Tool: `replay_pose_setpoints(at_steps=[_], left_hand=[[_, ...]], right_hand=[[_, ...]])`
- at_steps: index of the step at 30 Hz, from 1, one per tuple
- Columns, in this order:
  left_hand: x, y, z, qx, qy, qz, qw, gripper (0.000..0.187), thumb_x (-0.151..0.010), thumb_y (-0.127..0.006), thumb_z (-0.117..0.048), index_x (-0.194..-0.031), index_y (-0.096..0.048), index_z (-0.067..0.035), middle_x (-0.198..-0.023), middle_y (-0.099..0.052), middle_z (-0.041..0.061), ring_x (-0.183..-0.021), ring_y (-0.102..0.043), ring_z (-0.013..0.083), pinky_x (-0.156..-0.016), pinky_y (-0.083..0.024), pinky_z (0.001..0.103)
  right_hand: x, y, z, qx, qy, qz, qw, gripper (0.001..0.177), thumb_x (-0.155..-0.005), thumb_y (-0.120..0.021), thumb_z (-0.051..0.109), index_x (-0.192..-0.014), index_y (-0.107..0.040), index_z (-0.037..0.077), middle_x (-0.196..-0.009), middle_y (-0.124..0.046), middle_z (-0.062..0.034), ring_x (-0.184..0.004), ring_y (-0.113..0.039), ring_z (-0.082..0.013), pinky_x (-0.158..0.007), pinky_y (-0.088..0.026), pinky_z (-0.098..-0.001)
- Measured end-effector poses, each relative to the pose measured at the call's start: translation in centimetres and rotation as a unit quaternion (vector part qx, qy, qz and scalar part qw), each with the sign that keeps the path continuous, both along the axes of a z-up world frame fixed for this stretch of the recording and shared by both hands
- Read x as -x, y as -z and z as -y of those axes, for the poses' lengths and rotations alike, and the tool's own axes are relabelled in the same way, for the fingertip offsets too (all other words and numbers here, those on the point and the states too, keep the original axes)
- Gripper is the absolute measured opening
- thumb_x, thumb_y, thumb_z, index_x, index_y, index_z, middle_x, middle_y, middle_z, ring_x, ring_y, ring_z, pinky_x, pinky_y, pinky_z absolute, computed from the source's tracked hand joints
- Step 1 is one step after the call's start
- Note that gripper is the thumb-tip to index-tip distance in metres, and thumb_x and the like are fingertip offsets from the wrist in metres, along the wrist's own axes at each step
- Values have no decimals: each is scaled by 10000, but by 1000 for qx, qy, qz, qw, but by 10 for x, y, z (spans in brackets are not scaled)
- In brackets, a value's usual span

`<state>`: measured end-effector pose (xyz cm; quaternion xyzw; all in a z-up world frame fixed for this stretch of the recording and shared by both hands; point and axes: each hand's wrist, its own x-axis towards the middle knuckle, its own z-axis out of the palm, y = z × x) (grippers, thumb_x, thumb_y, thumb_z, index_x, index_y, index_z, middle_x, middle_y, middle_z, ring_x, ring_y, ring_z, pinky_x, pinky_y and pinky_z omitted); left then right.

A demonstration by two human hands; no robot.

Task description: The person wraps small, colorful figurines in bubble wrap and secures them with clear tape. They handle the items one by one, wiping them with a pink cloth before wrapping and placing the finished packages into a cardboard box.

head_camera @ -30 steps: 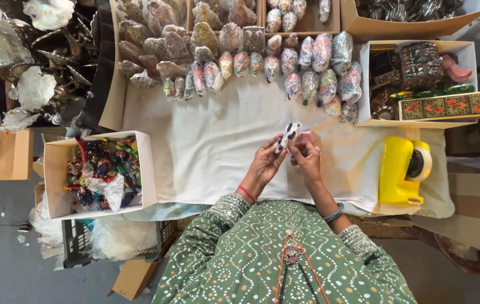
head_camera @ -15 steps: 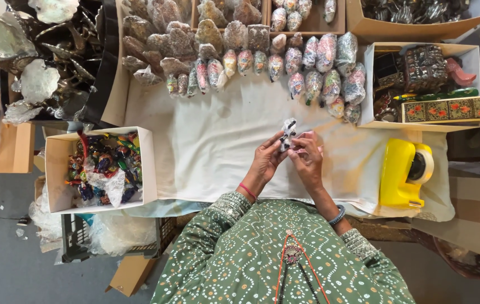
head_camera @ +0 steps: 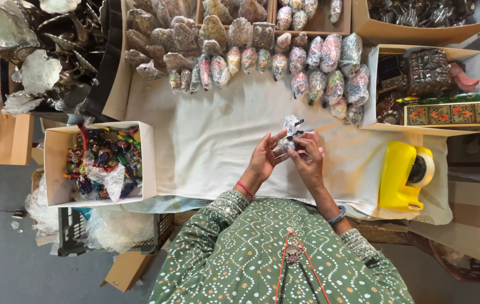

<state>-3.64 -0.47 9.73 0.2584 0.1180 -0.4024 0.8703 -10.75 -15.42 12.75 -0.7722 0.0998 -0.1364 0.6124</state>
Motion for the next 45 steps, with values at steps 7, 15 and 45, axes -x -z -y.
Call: replay_pose_setpoints(at_steps=[7,15,45], left_hand=[[2,23,1,-72,-22,78,994,400,-1050,-625,-174,-1424,-603,-35,-1260,-701,75,-1079,-689,184,-956,-592,359],[1,27,11,-123,-52,88,987,371,-896,-759,-7,-1209,-567,-65,-1071,-689,19,-987,-688,170,-861,-641,407],[-55,174,-10,-235,-80,86,965,391,-833,-794,32,-1189,-637,-10,-1053,-702,55,-871,-691,163,-761,-603,298]], right_hand=[[2,2,5,-53,-29,20,998,301,-952,-733,60,-1236,-659,-10,-1233,-606,-48,-1125,-603,-108,-939,-517,-238],[-1,29,13,-161,-19,-69,984,266,-942,-724,75,-1187,-670,-11,-1149,-610,-20,-878,-617,-88,-727,-516,-238],[255,44,224,6,482,-81,872,125,-1004,-717,68,-1105,-721,-6,-890,-683,18,-751,-608,-43,-659,-516,-219]])
